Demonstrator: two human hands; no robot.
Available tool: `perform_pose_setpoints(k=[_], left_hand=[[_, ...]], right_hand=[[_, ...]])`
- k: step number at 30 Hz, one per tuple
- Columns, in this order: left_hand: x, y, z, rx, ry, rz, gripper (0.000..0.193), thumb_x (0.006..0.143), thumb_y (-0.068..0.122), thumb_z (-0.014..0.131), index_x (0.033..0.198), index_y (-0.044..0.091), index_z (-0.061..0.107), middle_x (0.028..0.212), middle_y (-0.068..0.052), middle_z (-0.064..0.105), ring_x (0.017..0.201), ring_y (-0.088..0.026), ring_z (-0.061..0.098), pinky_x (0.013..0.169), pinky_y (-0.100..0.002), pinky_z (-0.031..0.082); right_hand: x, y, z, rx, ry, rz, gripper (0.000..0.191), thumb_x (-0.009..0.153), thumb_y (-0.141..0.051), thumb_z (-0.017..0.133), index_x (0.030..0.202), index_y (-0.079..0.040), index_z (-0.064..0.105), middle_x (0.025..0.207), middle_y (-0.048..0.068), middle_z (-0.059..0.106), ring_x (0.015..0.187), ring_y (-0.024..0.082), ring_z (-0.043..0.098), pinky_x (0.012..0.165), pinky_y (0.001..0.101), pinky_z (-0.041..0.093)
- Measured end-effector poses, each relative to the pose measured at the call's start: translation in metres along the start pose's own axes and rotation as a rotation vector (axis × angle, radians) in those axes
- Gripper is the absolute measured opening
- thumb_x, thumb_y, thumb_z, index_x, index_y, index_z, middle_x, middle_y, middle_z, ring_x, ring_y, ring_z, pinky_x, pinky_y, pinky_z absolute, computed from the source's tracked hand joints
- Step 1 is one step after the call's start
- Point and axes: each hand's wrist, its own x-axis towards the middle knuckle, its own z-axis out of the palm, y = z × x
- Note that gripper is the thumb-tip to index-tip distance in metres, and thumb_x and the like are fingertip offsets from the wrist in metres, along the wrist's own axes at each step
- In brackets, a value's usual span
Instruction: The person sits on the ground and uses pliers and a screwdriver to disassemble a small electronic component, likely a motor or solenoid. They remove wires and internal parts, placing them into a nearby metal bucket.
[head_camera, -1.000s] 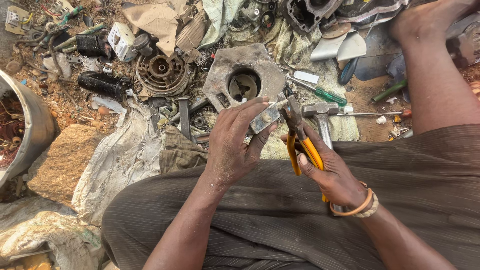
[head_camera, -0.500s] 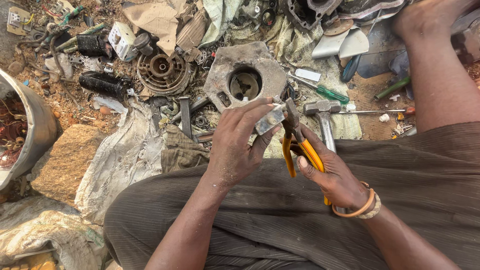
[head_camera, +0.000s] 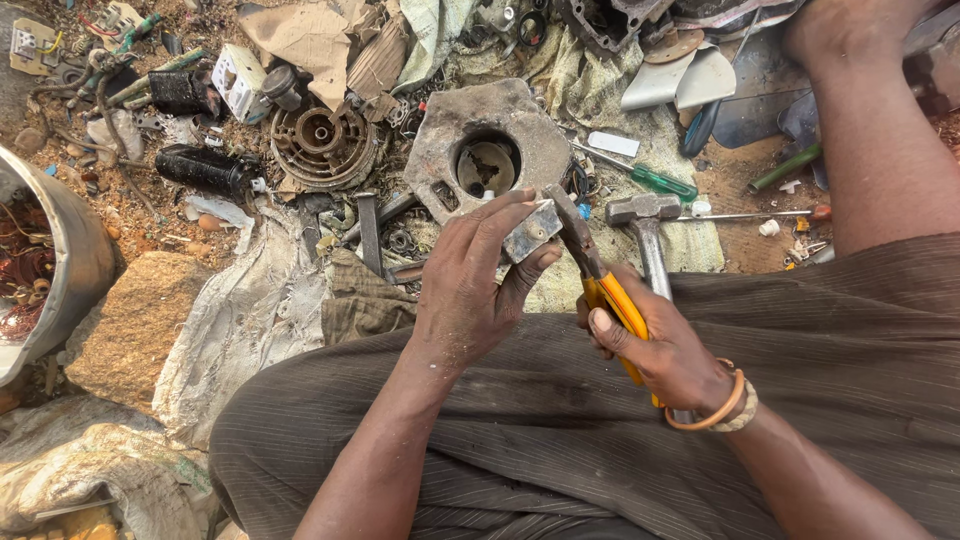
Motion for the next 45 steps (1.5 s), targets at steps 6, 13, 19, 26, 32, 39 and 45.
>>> perform_pose_setpoints(k=[6, 13, 19, 26, 32, 39, 45], left_hand=[[0.002, -0.003, 0.020, -0.014, -0.070, -0.171, 0.041, 0.103, 0.041, 0.053, 0.119, 0.004, 0.059, 0.086, -0.006, 0.071, 0.069, -0.017, 0.071, 0.055, -0.033, 0.057], [0.010, 0.009, 0.017, -1.033, -0.080, -0.792, 0.044, 0.103, 0.042, 0.060, 0.115, -0.001, 0.060, 0.083, -0.015, 0.070, 0.059, -0.019, 0.063, 0.046, -0.031, 0.051], [0.023, 0.012, -0.013, 0.095, -0.101, -0.149, 0.050, 0.096, 0.037, 0.069, 0.135, 0.009, 0.058, 0.112, -0.016, 0.074, 0.097, -0.028, 0.073, 0.083, -0.041, 0.060], [0.024, 0.014, -0.005, -0.363, -0.070, -0.460, 0.048, 0.100, 0.037, 0.061, 0.139, 0.010, 0.054, 0.103, -0.014, 0.072, 0.084, -0.023, 0.071, 0.071, -0.037, 0.059], [0.016, 0.002, 0.008, -0.511, -0.054, -0.497, 0.046, 0.104, 0.037, 0.055, 0.141, 0.010, 0.051, 0.096, -0.012, 0.071, 0.073, -0.019, 0.069, 0.061, -0.033, 0.058], [0.008, -0.012, 0.004, -0.235, 0.063, -0.751, 0.035, 0.108, 0.031, 0.050, 0.135, 0.011, 0.060, 0.076, -0.005, 0.070, 0.054, -0.010, 0.058, 0.042, -0.027, 0.043], [0.008, -0.020, 0.001, -0.779, 0.056, -0.551, 0.029, 0.109, 0.030, 0.053, 0.123, 0.010, 0.070, 0.087, 0.000, 0.070, 0.069, -0.006, 0.066, 0.053, -0.022, 0.053]], right_hand=[[0.002, 0.012, 0.011, -0.187, 0.130, -0.138, 0.057, 0.095, -0.048, 0.058, 0.134, -0.007, 0.060, 0.082, 0.002, 0.059, 0.064, 0.011, 0.055, 0.056, 0.0297, 0.051], [0.014, 0.015, -0.002, -0.555, 0.262, -0.256, 0.063, 0.097, -0.054, 0.054, 0.137, -0.004, 0.053, 0.074, -0.001, 0.061, 0.059, 0.011, 0.058, 0.054, 0.0286, 0.051], [0.014, 0.017, -0.005, -0.204, 0.157, -0.077, 0.070, 0.090, -0.059, 0.057, 0.138, -0.008, 0.058, 0.070, 0.002, 0.059, 0.056, 0.012, 0.055, 0.050, 0.0290, 0.049], [0.019, 0.017, -0.009, -0.396, 0.194, -0.113, 0.069, 0.091, -0.059, 0.055, 0.138, -0.009, 0.058, 0.072, 0.000, 0.060, 0.056, 0.011, 0.054, 0.051, 0.0287, 0.047], [0.017, 0.024, -0.010, -0.316, 0.161, -0.138, 0.071, 0.091, -0.056, 0.059, 0.141, -0.007, 0.056, 0.081, 0.003, 0.063, 0.061, 0.012, 0.056, 0.053, 0.0293, 0.050], [0.035, 0.048, -0.021, -0.341, 0.036, 0.002, 0.060, 0.100, -0.044, 0.058, 0.146, -0.007, 0.054, 0.120, 0.015, 0.071, 0.103, 0.021, 0.068, 0.084, 0.0362, 0.055], [0.062, 0.057, -0.029, -0.218, -0.097, 0.465, 0.052, 0.094, -0.041, 0.058, 0.129, -0.002, 0.063, 0.115, 0.018, 0.076, 0.096, 0.028, 0.076, 0.074, 0.0490, 0.063]])
